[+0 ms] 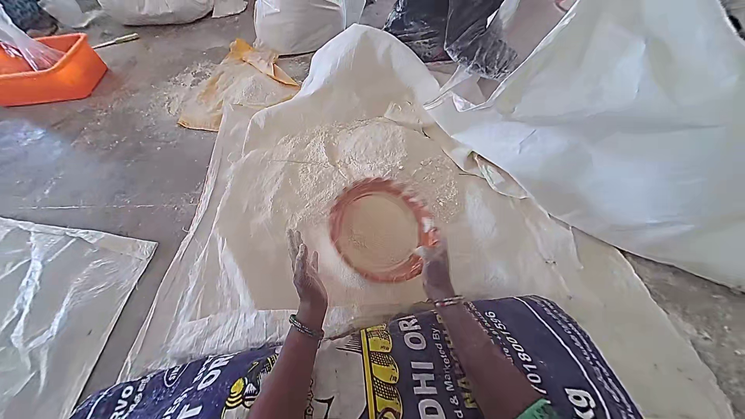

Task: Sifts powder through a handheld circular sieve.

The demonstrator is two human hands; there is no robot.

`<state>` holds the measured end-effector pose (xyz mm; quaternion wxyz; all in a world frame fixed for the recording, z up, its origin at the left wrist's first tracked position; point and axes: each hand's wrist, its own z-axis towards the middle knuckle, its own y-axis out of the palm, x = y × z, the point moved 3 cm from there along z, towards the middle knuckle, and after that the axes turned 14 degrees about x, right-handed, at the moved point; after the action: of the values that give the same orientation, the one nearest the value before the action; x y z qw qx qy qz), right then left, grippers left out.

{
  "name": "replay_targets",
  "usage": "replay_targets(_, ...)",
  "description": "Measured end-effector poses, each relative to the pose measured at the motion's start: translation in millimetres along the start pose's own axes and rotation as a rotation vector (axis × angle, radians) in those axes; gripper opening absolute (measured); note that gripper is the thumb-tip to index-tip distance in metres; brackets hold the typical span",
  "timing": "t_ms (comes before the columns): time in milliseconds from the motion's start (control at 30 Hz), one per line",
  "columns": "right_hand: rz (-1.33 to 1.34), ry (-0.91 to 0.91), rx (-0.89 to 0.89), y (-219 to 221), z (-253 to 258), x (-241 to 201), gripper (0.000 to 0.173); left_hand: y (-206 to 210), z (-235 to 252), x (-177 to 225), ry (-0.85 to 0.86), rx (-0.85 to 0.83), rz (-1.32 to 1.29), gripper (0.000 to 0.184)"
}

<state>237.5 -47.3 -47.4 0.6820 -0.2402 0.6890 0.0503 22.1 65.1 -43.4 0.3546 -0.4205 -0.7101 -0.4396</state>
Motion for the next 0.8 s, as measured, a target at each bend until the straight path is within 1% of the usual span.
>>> replay_targets(33,-0.014,-0.022,-0.063,5,-10,-1,0.076,2,-3,-1,0.006,0.016,0.0,0.057)
replay_targets(67,-0.028,-0.005,-0.114,8,-20,-3,0.079,2,-4,-1,0.021,0.046,0.006,0.058)
replay_targets(100,-0.03,0.013,-0.13,10,-21,-5,0.078,2,-3,0,0.031,0.035,0.003,0.059)
replay_targets(167,-0.031,0.039,-0.095,6,-9,-3,0.073,1,-1,5,-0.02,0.024,-0.032,0.057)
replay_targets(233,-0.001,0.069,-0.025,4,-2,0,0.074,-2,1,6,-0.059,0.043,-0.036,0.058)
replay_targets(300,-0.022,0.034,-0.084,8,-11,-1,0.074,1,-3,8,-0.051,0.058,-0.032,0.056)
replay_targets(367,-0.019,0.055,-0.131,12,-20,-4,0.075,4,-4,7,-0.014,0.065,-0.036,0.055)
replay_targets(433,0.016,0.048,-0.087,6,-8,-3,0.073,1,-1,10,-0.068,0.063,-0.063,0.055)
replay_targets(500,0.018,0.059,-0.041,2,1,-2,0.073,-2,3,8,-0.081,0.096,-0.034,0.056)
replay_targets(533,-0.008,0.046,-0.066,2,-3,-4,0.07,-2,2,7,-0.079,0.087,-0.021,0.055)
replay_targets(600,-0.066,0.045,-0.163,10,-17,-5,0.075,2,1,4,-0.073,0.011,0.015,0.053)
replay_targets(633,-0.064,0.061,-0.179,12,-18,-5,0.075,3,2,7,-0.102,-0.035,0.027,0.052)
replay_targets(700,-0.07,0.063,-0.219,7,-9,-12,0.071,5,-1,14,-0.228,-0.064,0.078,0.042)
replay_targets(800,-0.175,-0.031,-0.276,-10,9,-29,0.069,4,-6,19,-0.431,-0.152,0.244,0.035)
